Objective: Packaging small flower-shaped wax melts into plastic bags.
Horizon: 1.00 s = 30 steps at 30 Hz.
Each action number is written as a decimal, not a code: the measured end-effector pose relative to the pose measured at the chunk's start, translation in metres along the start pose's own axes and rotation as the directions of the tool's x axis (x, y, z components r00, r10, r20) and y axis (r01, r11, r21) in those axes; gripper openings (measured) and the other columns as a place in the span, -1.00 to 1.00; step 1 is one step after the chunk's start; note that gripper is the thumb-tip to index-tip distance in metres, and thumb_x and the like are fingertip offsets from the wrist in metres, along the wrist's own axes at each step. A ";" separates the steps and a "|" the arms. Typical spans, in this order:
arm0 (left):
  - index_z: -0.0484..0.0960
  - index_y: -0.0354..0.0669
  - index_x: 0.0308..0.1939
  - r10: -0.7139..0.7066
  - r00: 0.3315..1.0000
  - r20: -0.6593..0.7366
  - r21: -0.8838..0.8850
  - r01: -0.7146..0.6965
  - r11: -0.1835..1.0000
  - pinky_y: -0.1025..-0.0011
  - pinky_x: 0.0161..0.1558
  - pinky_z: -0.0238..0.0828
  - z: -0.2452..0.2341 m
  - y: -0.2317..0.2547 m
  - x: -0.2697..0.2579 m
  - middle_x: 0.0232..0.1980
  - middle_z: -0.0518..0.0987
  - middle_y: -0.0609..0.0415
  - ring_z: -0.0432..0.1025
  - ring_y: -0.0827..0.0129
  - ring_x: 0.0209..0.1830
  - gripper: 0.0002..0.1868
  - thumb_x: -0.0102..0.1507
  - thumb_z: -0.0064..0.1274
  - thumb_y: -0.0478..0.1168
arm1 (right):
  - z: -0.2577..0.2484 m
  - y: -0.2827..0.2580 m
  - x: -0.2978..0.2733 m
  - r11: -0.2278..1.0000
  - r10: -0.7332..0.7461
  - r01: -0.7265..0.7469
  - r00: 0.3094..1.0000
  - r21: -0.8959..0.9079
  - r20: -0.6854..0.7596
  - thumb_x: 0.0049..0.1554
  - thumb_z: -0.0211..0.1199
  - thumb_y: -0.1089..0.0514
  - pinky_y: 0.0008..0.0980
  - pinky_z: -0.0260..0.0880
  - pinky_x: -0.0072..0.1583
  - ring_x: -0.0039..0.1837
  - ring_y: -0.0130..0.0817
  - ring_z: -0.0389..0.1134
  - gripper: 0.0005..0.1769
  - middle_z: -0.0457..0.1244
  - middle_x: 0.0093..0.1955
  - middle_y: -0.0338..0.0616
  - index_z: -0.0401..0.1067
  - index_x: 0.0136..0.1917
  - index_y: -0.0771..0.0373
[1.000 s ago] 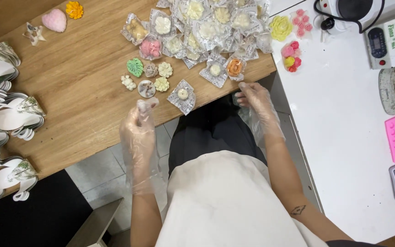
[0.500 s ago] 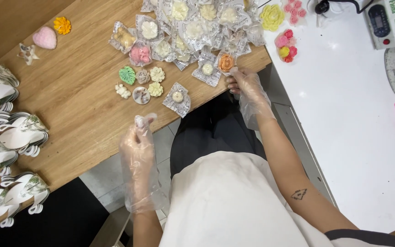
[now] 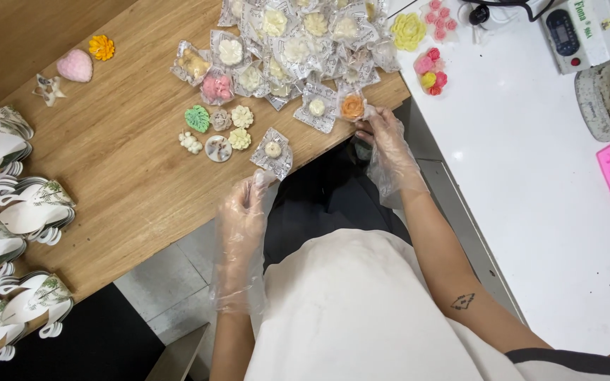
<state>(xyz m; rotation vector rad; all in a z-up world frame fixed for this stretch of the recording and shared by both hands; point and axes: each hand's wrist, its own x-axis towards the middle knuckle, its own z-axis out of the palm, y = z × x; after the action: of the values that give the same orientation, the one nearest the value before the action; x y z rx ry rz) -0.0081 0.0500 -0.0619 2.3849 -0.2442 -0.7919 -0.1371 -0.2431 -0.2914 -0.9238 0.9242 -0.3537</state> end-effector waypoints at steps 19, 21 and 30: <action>0.22 -0.45 0.52 0.438 0.892 0.114 -0.988 0.053 0.148 0.44 0.00 0.49 0.005 0.046 -0.031 0.38 0.48 -0.27 0.46 0.22 0.17 -0.28 0.38 0.13 -0.17 | 0.151 -0.158 -0.242 -0.213 -0.487 0.898 0.244 -0.385 0.839 0.23 0.37 0.22 -0.06 0.41 0.36 0.38 -0.02 0.27 -0.71 0.15 0.41 -0.02 0.34 0.15 0.20; 0.23 -0.43 0.49 0.418 0.894 0.162 -0.987 0.139 0.084 0.47 -0.04 0.50 -0.015 0.058 -0.047 0.34 0.51 -0.30 0.49 0.20 0.19 -0.31 0.38 0.11 -0.15 | 0.149 -0.165 -0.255 -0.210 -0.490 0.919 0.196 -0.333 0.849 0.19 0.38 0.23 -0.06 0.41 0.34 0.37 0.00 0.30 -0.70 0.18 0.42 0.02 0.33 0.13 0.21; 0.25 -0.44 0.47 0.560 0.806 0.191 -0.977 0.210 0.030 0.28 0.16 0.58 -0.029 0.058 -0.065 0.30 0.51 -0.33 0.53 0.11 0.21 -0.26 0.38 0.10 0.00 | 0.123 -0.158 -0.269 0.513 -0.667 0.748 0.656 -0.422 0.352 0.46 0.12 0.25 -0.40 0.44 0.30 0.24 -0.46 0.36 -0.80 0.26 0.27 -0.08 0.34 0.33 0.25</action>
<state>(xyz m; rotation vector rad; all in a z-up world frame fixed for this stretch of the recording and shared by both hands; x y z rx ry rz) -0.0418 0.0406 0.0231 0.6159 -0.1297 -1.0047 -0.1766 -0.1031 0.0113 -1.8531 0.4441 -0.7441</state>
